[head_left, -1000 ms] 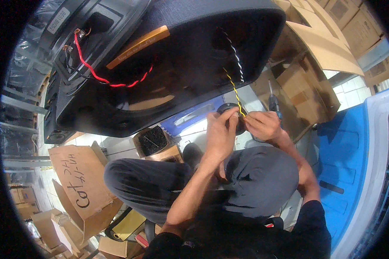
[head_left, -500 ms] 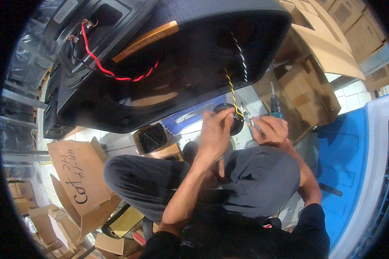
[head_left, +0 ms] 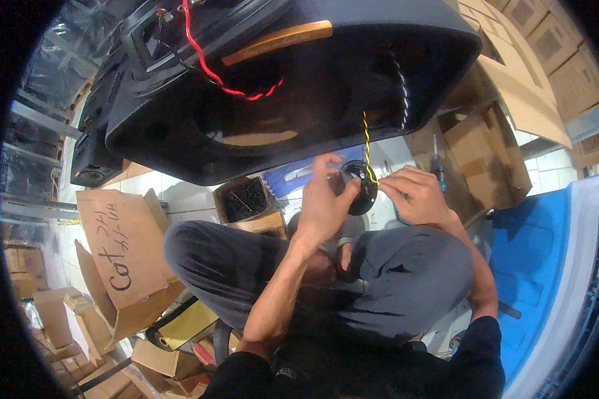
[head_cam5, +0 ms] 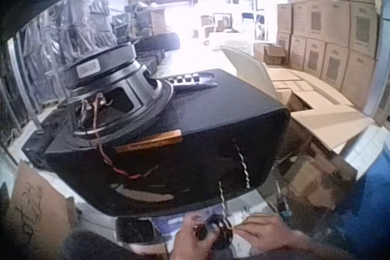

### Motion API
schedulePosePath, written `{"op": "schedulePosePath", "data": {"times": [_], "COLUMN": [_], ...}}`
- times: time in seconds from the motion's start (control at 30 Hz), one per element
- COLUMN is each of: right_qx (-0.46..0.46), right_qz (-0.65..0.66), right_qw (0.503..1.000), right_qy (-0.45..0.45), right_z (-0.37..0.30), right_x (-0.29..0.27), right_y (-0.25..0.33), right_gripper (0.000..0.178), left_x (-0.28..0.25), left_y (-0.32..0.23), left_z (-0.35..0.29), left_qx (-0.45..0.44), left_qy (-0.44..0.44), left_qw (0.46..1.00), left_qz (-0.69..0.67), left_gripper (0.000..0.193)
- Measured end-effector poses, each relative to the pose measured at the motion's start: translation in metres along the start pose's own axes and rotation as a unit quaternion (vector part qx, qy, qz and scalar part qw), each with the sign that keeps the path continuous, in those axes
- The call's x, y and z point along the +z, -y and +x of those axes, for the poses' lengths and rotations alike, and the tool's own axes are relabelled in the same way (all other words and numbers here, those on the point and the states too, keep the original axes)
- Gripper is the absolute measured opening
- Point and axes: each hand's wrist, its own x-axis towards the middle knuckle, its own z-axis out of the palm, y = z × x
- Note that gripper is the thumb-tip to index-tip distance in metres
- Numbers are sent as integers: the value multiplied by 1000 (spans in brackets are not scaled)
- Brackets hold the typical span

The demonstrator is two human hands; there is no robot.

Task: The person sits on the floor and assembles a speaker by attaching a cone to the enclosure, connecting red and yellow wires to terminals, and using a soldering iron to secure connections.

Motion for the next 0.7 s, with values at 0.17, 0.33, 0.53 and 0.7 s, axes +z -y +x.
{"op": "schedulePosePath", "data": {"times": [0.17,0.33,0.53,0.7], "right_qx": [-15,83,99,191], "right_qz": [-16,39,62,68], "right_qw": [1000,996,991,969], "right_qy": [-16,19,68,142], "right_z": [5,6,16,24], "right_x": [-9,-28,-45,-56], "right_y": [7,10,7,8], "right_gripper": [9,8,12,17], "left_x": [2,8,15,30], "left_y": [7,7,9,12], "left_z": [15,26,41,41], "left_qx": [33,34,58,107], "left_qy": [40,150,230,240], "left_qw": [997,987,967,955], "left_qz": [-52,-54,-95,-135], "left_gripper": [33,20,22,25]}}
